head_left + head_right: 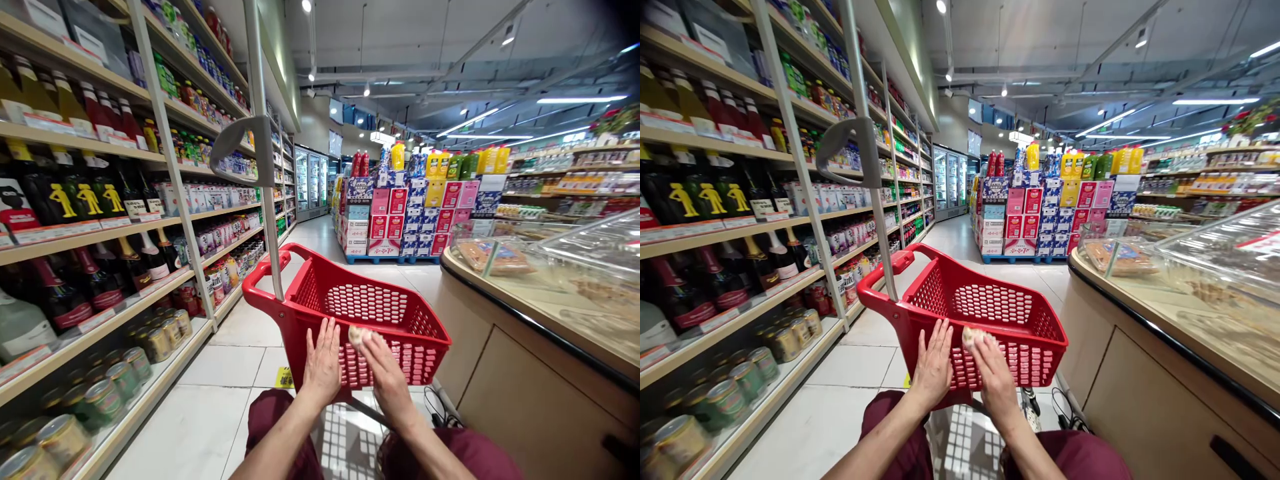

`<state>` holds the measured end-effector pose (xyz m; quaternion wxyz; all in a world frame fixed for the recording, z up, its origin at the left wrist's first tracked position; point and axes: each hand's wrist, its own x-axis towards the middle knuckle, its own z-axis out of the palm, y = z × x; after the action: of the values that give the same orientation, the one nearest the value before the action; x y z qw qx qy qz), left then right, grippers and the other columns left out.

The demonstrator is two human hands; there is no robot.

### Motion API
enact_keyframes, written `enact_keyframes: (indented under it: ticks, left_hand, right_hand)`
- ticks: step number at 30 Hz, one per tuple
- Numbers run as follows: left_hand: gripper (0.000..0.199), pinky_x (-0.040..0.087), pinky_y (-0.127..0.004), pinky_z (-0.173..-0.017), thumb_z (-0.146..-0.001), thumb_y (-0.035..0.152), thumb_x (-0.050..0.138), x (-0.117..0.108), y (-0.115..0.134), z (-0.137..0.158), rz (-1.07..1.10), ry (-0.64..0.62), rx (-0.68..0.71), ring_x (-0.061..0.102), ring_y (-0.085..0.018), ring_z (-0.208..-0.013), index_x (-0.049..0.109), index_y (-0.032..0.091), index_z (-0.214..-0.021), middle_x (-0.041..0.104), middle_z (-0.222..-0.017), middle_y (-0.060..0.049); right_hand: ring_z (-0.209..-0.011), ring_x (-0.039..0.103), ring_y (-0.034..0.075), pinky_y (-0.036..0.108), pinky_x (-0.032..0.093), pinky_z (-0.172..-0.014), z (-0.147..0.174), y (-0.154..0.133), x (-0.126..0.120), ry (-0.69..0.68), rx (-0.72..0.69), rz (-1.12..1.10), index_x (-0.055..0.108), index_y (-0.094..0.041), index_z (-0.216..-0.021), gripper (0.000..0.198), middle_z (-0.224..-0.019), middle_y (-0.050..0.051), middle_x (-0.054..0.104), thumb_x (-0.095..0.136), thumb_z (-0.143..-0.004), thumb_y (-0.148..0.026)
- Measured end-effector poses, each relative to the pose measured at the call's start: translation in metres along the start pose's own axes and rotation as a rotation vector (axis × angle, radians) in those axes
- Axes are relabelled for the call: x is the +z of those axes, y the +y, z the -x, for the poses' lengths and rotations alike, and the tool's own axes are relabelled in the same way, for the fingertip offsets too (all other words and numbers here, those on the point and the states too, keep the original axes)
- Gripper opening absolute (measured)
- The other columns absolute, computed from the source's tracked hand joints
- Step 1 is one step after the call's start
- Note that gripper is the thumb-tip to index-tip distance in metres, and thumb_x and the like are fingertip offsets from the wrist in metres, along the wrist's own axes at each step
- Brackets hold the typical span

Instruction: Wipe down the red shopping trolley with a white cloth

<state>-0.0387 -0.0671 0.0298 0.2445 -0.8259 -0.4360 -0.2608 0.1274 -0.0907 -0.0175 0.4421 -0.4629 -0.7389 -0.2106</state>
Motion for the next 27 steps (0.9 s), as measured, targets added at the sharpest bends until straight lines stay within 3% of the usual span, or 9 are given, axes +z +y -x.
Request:
enact_keyframes:
  ticks: [3,9,15,20,25,27]
  left_hand:
    - [0.066,0.016,-0.049,-0.104,-0.07,0.01,0.039,0.004,0.011,-0.007,0.019,-0.011,0.032,0.012,-0.023,-0.132,0.023,0.009,-0.133,0.024,-0.141,-0.012]
    - [0.064,0.014,-0.049,-0.104,-0.072,0.014,0.039,0.016,0.032,-0.015,0.091,-0.059,0.127,0.011,-0.024,-0.132,0.024,0.008,-0.133,0.022,-0.142,-0.012]
    - [0.063,0.013,-0.049,-0.104,-0.073,0.013,0.038,0.021,0.054,-0.027,0.129,-0.1,0.167,0.009,-0.023,-0.132,0.022,0.008,-0.134,0.02,-0.142,-0.011]
    - [0.062,0.013,-0.049,-0.104,-0.075,0.016,0.039,0.025,0.068,-0.031,0.143,-0.139,0.247,0.009,-0.022,-0.132,0.022,0.009,-0.134,0.02,-0.142,-0.011]
    - [0.059,0.014,-0.05,-0.103,-0.077,0.016,0.036,0.025,0.081,-0.037,0.153,-0.179,0.27,0.008,-0.023,-0.132,0.023,0.01,-0.134,0.018,-0.143,-0.01]
    - [0.058,0.014,-0.05,-0.103,-0.078,0.017,0.035,0.026,0.087,-0.041,0.158,-0.182,0.285,0.009,-0.023,-0.132,0.023,0.01,-0.134,0.018,-0.143,-0.01]
  right_hand:
    - [-0.127,0.027,0.02,0.046,0.032,-0.102,0.001,0.017,-0.007,0.057,0.022,0.018,0.036,-0.022,-0.129,0.05,-0.132,0.005,0.041,0.031,-0.083,-0.005]
    - [-0.122,0.036,0.016,0.038,0.039,-0.098,0.04,0.034,-0.009,-0.077,-0.035,0.09,0.041,-0.024,-0.126,0.05,-0.124,0.003,0.051,0.032,-0.081,-0.004]
    - [-0.125,0.031,0.019,0.044,0.035,-0.1,0.026,0.052,-0.022,0.041,0.069,0.14,0.041,-0.021,-0.126,0.048,-0.127,0.007,0.047,0.03,-0.082,-0.005]
    - [-0.12,0.039,0.015,0.036,0.041,-0.096,0.054,0.063,-0.025,-0.071,-0.025,0.166,0.052,-0.023,-0.117,0.045,-0.113,0.004,0.059,0.032,-0.081,-0.004]
    - [-0.126,0.029,0.02,0.047,0.03,-0.102,0.052,0.086,-0.056,0.042,0.133,0.175,0.039,-0.02,-0.128,0.05,-0.13,0.007,0.044,0.031,-0.081,-0.005]
    - [-0.126,0.03,0.019,0.046,0.03,-0.102,0.06,0.098,-0.059,0.045,0.17,0.203,0.041,-0.021,-0.127,0.049,-0.13,0.006,0.044,0.031,-0.081,-0.006]
